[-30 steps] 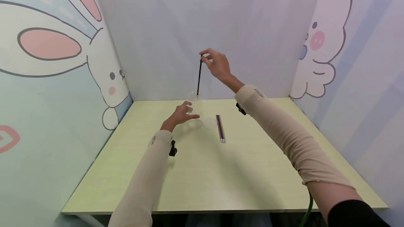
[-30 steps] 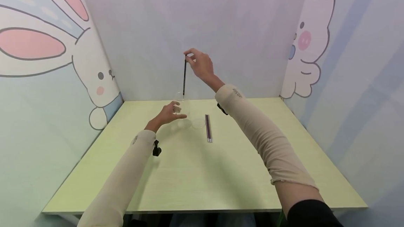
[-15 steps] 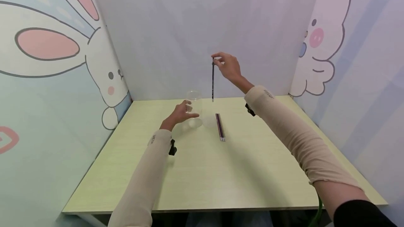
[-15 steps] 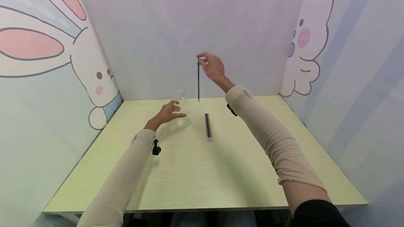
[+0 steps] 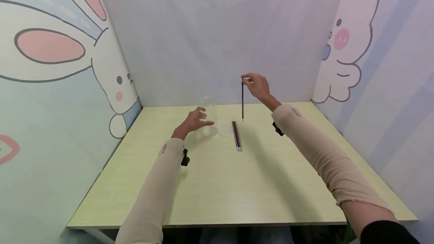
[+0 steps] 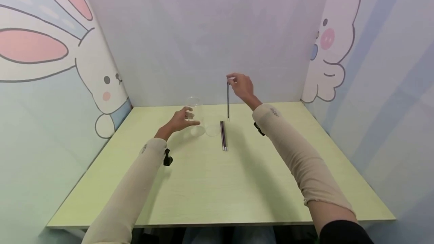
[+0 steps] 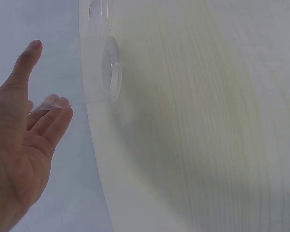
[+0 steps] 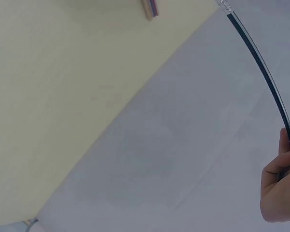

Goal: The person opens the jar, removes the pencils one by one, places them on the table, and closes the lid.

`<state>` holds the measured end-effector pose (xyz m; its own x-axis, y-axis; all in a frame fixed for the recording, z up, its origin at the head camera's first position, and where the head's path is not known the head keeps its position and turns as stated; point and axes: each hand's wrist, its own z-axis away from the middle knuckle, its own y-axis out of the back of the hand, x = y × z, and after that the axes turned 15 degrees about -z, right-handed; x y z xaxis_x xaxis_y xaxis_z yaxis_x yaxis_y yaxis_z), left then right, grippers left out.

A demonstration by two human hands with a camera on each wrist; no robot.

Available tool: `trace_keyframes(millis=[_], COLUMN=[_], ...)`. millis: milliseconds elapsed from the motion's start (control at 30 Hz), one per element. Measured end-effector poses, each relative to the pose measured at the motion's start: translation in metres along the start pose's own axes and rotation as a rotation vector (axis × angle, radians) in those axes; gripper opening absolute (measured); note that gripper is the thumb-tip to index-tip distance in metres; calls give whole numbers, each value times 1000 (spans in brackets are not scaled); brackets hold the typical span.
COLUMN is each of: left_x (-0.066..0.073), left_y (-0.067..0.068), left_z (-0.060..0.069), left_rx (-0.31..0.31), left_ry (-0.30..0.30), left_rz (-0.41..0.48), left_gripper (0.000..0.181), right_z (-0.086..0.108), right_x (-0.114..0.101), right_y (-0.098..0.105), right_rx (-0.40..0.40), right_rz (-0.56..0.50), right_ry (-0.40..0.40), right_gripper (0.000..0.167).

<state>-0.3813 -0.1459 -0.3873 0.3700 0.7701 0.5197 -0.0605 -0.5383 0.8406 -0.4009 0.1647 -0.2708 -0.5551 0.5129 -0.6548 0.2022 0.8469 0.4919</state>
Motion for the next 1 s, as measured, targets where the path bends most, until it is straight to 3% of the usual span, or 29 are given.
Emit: trace_keyframes(millis=[500, 1000], left_x=[0, 3], left_y=[0, -2], left_z=[-1, 2], left_rx=[-5, 0], left_ry=[6, 5], left_rz=[23, 28], left_gripper=[83, 83], right_z=[37, 56], right_x=[57, 75], right_y=[-40, -58], right_rx=[-73, -114], right_rz=[-14, 6], right_ry=[-166, -255], right_gripper=[28, 28])
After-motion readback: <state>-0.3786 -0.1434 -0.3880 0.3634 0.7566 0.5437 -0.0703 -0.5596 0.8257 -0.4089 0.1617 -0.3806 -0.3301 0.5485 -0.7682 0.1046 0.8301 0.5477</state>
